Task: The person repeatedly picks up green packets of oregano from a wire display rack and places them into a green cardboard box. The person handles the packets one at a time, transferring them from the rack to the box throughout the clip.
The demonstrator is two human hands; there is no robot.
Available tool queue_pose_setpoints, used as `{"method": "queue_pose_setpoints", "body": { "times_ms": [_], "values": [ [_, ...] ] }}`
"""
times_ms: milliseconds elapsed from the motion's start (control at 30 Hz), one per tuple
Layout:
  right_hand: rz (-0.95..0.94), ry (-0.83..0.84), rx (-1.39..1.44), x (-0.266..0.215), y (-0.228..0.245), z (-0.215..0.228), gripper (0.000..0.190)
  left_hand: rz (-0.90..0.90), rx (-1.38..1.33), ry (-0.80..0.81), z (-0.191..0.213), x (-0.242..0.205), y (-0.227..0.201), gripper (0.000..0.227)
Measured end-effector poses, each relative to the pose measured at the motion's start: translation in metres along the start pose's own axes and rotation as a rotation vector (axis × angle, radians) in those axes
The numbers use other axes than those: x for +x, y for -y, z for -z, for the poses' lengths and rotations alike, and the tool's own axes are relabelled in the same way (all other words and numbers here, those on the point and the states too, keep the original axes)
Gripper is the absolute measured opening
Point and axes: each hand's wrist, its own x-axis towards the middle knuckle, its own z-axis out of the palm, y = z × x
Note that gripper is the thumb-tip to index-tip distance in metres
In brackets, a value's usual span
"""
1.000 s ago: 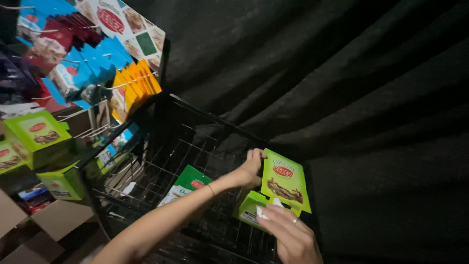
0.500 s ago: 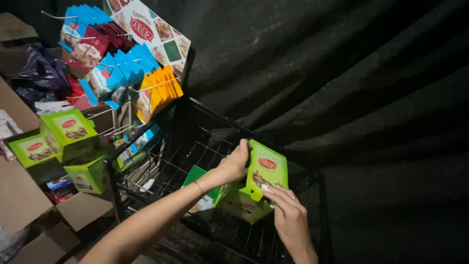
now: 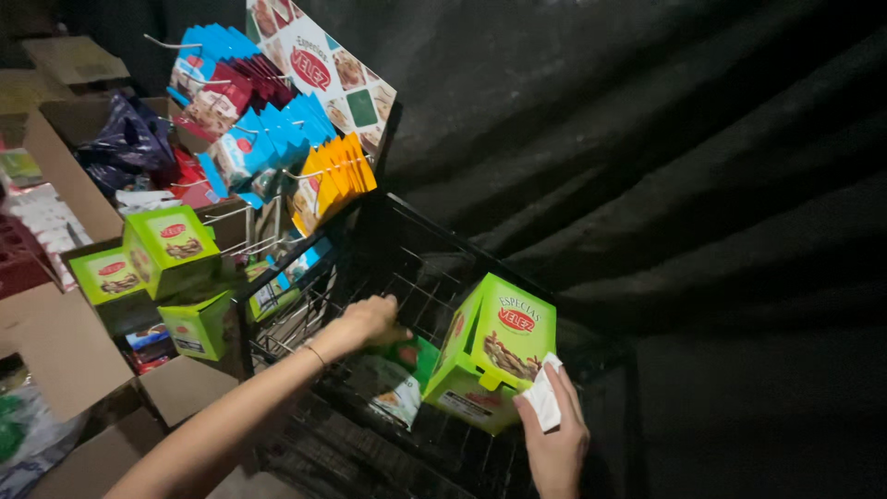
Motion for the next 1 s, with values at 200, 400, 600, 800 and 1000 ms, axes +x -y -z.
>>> {"method": "queue_pose_setpoints", "body": {
  "times_ms": [200,400,600,800,1000],
  "values": [
    [-0.014,0.008,0.084,0.008,0.015,-0.02,0.058,-0.212,-0.386,-0.217,-0.034,0.03,0.019,0.071],
    [0.221,-0.124,0.199,0.018,-0.009,-0.022,0.044,-0.417,-0.561,-0.507,-0.003,0.029,0.041,0.053],
    [0.808,-0.401,0.054,-0.001,0.083,-0.054,0.026,-0.526,-0.699,-0.668,0.046,-0.004,0.042,0.031],
    [0.535,0.017,0.255,0.043,0.124,-0.167,0.045,-0.678,-1.358,-0.518,0.057,0.007,0.027,0.016],
    [0.412,0.03,0.201,0.07,0.119,-0.211,0.049,-0.459,-2.032,0.108,0.057,0.031,0.005,0.042]
  ]
}}
